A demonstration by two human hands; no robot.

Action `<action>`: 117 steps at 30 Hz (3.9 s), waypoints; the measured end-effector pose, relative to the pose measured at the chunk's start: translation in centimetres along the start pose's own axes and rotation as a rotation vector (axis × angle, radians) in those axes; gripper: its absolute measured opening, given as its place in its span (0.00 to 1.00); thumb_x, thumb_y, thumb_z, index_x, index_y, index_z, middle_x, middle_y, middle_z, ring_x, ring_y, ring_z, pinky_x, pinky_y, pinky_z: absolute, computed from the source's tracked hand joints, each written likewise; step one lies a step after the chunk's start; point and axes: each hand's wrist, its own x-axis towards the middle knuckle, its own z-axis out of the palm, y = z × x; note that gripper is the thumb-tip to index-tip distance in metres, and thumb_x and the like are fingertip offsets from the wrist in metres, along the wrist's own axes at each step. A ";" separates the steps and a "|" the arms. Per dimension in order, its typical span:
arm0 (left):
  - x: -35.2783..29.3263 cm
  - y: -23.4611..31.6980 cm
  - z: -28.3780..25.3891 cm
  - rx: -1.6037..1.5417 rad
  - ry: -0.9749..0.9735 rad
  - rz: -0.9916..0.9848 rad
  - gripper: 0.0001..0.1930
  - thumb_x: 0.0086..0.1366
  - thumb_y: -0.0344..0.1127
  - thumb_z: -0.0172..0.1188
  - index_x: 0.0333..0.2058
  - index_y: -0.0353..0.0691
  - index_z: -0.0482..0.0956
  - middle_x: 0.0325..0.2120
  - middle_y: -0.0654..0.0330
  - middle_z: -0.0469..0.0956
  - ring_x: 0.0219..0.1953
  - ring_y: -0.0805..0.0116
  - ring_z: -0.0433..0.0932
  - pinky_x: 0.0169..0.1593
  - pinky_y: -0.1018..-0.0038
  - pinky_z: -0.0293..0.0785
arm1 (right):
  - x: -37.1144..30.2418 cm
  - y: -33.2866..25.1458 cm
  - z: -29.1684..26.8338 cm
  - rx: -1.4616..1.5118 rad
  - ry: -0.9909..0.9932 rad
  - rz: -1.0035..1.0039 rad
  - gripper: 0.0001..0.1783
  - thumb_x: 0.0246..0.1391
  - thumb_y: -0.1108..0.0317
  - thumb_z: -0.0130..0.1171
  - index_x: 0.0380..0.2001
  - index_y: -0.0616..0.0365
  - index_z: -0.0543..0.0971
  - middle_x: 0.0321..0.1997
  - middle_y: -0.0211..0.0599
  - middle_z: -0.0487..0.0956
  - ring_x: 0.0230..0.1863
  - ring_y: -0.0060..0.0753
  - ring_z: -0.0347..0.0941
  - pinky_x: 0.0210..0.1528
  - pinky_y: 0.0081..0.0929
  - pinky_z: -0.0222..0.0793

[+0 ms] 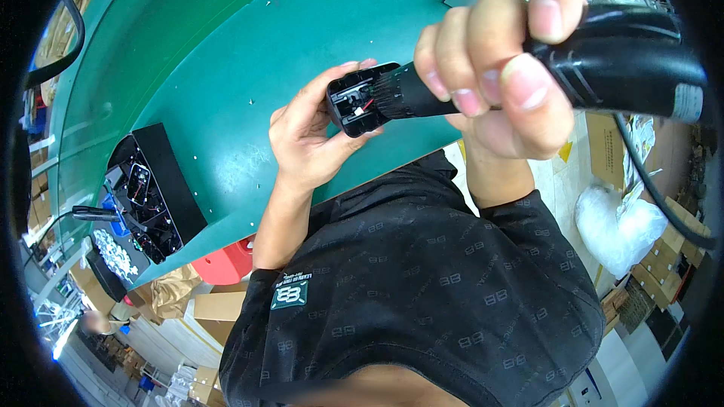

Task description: The person picks up a plastic housing and a circuit board, fits the board into the housing, and uses a power screwdriver to drive a screw into the assembly. The person then sets the unit down and repeats the process with another assembly.

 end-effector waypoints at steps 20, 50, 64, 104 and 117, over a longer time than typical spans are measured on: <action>-0.3 -1.3 0.8 -0.121 0.084 -0.029 0.32 0.42 0.22 0.72 0.50 0.33 0.74 0.44 0.51 0.80 0.44 0.63 0.81 0.40 0.75 0.80 | -0.2 -1.5 1.4 -0.088 0.083 -0.020 0.23 0.53 0.69 0.51 0.55 0.50 0.66 0.29 0.23 0.69 0.29 0.18 0.67 0.36 0.22 0.62; -0.5 -2.5 0.4 -0.215 0.084 0.084 0.25 0.47 0.22 0.69 0.46 0.34 0.75 0.46 0.45 0.78 0.49 0.52 0.78 0.49 0.67 0.78 | -0.7 0.1 0.3 -0.037 0.142 0.016 0.24 0.51 0.66 0.55 0.54 0.52 0.68 0.28 0.24 0.71 0.29 0.18 0.70 0.35 0.20 0.65; -0.9 -3.4 -0.3 -0.268 0.089 0.089 0.24 0.49 0.22 0.68 0.47 0.37 0.76 0.47 0.50 0.78 0.47 0.61 0.80 0.39 0.75 0.81 | -0.1 1.5 -0.2 0.003 0.109 0.038 0.24 0.52 0.62 0.58 0.53 0.50 0.68 0.28 0.22 0.71 0.29 0.18 0.70 0.34 0.20 0.64; -1.1 -2.7 -1.3 -0.340 0.141 0.131 0.25 0.45 0.19 0.69 0.46 0.35 0.77 0.46 0.48 0.78 0.48 0.56 0.79 0.48 0.69 0.78 | 2.7 1.1 2.4 -0.030 -0.004 0.035 0.24 0.37 0.50 0.76 0.31 0.51 0.77 0.44 0.30 0.71 0.23 0.16 0.76 0.29 0.14 0.71; -0.8 -3.3 -1.7 -0.284 0.177 0.097 0.25 0.46 0.20 0.69 0.47 0.36 0.77 0.46 0.49 0.78 0.47 0.57 0.80 0.45 0.71 0.79 | 3.3 1.1 0.8 0.118 0.121 0.012 0.21 0.39 0.51 0.74 0.35 0.47 0.81 0.43 0.31 0.75 0.20 0.19 0.77 0.27 0.15 0.73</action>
